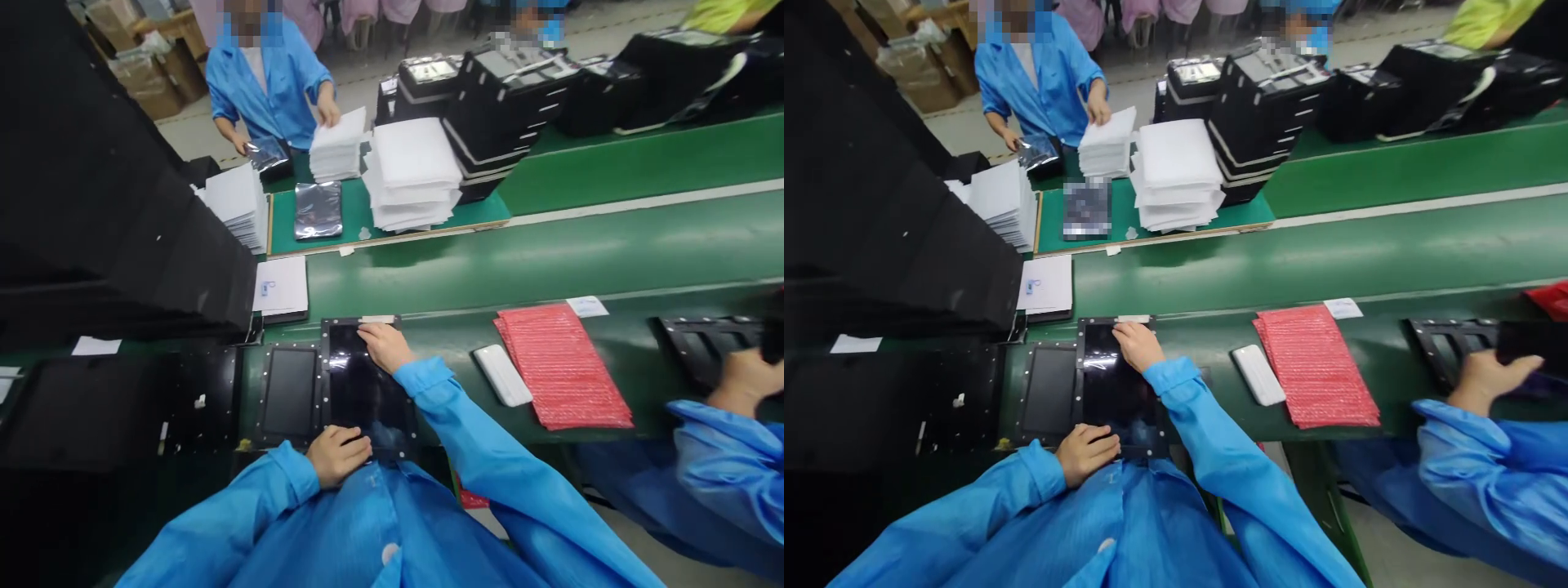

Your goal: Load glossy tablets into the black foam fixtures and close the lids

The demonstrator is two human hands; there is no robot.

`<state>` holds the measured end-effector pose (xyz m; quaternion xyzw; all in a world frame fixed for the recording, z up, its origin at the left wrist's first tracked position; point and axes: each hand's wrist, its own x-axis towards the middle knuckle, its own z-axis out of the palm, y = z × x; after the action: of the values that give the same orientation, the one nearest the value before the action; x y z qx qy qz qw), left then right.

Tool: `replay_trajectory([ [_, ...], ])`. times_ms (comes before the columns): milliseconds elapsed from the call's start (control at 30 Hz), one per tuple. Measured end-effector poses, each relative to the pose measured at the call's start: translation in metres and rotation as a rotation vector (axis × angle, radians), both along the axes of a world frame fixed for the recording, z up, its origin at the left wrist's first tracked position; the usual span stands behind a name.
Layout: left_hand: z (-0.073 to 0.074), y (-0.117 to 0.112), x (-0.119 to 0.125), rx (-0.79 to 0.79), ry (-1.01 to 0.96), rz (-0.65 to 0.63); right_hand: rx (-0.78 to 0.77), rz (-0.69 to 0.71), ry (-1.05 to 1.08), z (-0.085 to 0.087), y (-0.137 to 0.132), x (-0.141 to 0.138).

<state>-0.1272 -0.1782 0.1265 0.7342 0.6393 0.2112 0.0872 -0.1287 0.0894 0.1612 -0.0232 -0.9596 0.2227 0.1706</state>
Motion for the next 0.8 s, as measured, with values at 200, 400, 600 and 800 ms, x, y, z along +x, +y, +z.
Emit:
replay_trajectory([
  [200, -0.011, 0.014, 0.014, 0.259, 0.073, 0.029, 0.181, -0.037, 0.038, -0.007, -0.004, -0.001],
  [400, -0.003, 0.001, -0.012, 0.291, -0.080, 0.088, 0.188, -0.188, -0.008, 0.000, -0.027, 0.003],
  [600, -0.049, -0.070, -0.097, -0.220, -0.403, 1.022, -0.056, -0.359, 0.043, 0.004, -0.099, 0.051],
  [800, -0.062, -0.067, -0.102, -0.368, -0.693, 1.477, -0.399, -0.375, -0.030, 0.011, -0.157, 0.096],
])
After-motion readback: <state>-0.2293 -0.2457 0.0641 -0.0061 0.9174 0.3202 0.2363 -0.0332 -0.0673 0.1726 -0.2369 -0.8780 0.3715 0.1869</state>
